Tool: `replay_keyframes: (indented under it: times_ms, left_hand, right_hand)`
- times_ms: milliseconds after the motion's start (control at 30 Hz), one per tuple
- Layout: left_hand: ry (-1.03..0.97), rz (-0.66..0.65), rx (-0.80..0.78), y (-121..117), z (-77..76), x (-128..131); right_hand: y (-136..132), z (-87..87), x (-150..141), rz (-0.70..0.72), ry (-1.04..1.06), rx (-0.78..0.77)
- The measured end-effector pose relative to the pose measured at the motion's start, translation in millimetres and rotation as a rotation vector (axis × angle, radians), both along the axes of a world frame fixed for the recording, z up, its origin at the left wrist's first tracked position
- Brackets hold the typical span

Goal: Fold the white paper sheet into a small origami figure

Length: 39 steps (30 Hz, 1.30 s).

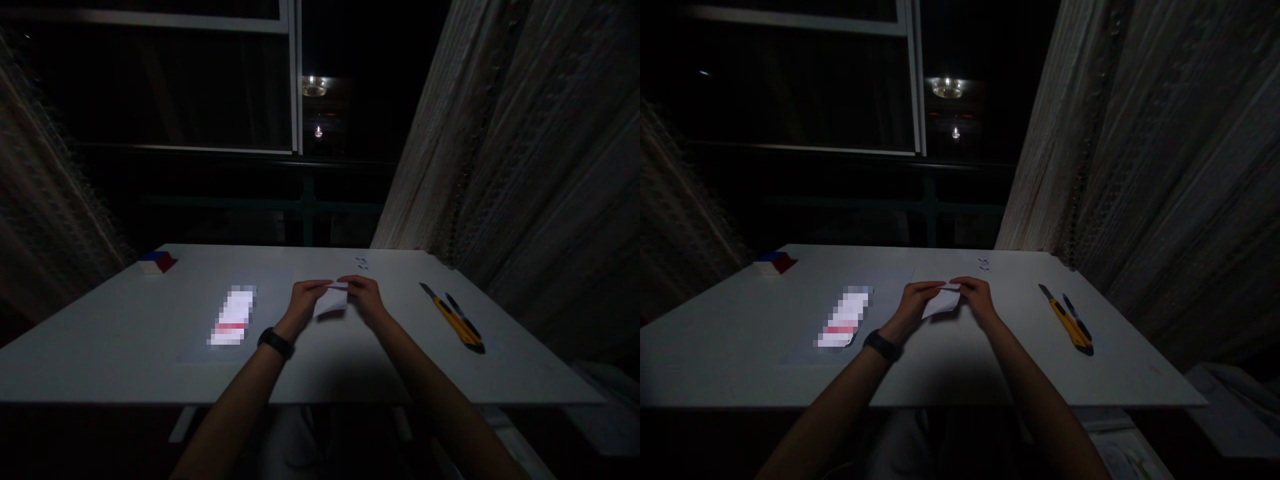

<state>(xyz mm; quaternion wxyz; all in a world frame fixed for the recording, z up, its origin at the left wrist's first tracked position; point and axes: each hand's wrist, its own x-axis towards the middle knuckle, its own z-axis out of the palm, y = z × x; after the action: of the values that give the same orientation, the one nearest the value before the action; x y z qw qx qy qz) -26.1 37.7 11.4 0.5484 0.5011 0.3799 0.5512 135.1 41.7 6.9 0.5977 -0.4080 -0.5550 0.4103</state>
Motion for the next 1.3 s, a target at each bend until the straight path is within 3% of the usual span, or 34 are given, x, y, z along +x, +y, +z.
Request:
replay_keyframes:
  times_ms: [100,333,500,767,967,1300]
  left_hand:
    - [0.011,0.001,0.018,-1,0.3,-2]
    - [0.064,0.021,0.077,-2,2.1,-1]
    - [0.066,0.039,0.080,1,1.2,2]
    - [0.169,-0.050,0.140,-2,-0.5,2]
    - [0.191,0.038,0.087,-1,-0.8,2]
    - [0.170,0.019,0.074,-6,5.1,4]
  right_hand:
    - [-2,2.0,-2,-0.007,0.062,-0.051]
    - [-6,4.6,-1,-0.017,0.005,0.015]
    - [-10,5.6,1,0.074,0.008,0.052]
    - [-2,-0.7,-6,-0.081,-0.227,0.083]
    - [0,-4.5,-5,-0.048,-0.102,-0.018]
    - [-1,-0.1,-6,-0.015,0.057,-0.141]
